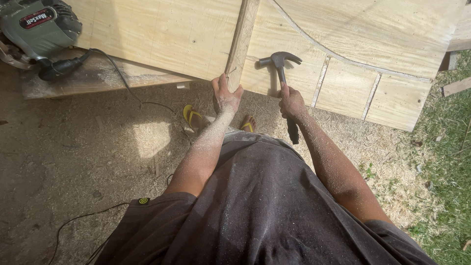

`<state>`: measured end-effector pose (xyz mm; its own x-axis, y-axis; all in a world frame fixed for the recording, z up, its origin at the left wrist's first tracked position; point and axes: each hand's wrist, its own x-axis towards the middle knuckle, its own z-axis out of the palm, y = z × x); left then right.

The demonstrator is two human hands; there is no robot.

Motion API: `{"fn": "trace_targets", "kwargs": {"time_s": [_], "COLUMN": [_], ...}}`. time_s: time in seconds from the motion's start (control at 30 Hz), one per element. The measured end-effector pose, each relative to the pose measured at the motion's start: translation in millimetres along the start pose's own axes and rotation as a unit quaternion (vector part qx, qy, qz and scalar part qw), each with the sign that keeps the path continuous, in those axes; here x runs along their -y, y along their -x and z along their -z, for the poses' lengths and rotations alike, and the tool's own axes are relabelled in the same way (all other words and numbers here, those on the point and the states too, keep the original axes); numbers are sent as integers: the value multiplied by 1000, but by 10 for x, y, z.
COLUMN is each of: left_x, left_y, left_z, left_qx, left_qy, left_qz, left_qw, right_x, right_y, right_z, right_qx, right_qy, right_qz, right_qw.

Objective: The person uses a hammer to nail a thin wooden batten across a large plywood sheet, then guides a handheld router along the batten to cut a curved groove in the plywood. They reposition the batten, nail it down again, and continue routing along the curve, checking the cut with their fingers.

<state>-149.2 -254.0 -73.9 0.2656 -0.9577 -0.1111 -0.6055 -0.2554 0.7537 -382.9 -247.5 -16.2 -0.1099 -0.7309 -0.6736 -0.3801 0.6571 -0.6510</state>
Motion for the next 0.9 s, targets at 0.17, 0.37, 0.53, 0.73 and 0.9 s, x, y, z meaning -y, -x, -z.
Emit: {"fn": "trace_targets", "kwargs": {"time_s": [0.17, 0.37, 0.53, 0.73, 0.9], "left_x": [17, 31, 8, -10, 22], "left_y": [6, -10, -19, -14, -4], "left_z": [5, -45, -13, 21, -8], "left_qx": [-2, -30, 25, 31, 24], "left_qy": [-2, 29, -20, -21, -36], "left_qz": [-8, -43, 10, 7, -7], "left_qw": [1000, 998, 999, 999, 999], "right_x": [-12, 97, 318, 412, 616], "right_y": [-9, 83, 262, 645, 722], "right_z": [-13, 9, 50, 37, -91], "right_qx": [0, -15, -48, -37, -23], "right_qy": [-3, 26, 153, 164, 223], "right_qz": [-4, 11, 69, 280, 230], "right_qw": [1000, 999, 985, 945, 947]}}
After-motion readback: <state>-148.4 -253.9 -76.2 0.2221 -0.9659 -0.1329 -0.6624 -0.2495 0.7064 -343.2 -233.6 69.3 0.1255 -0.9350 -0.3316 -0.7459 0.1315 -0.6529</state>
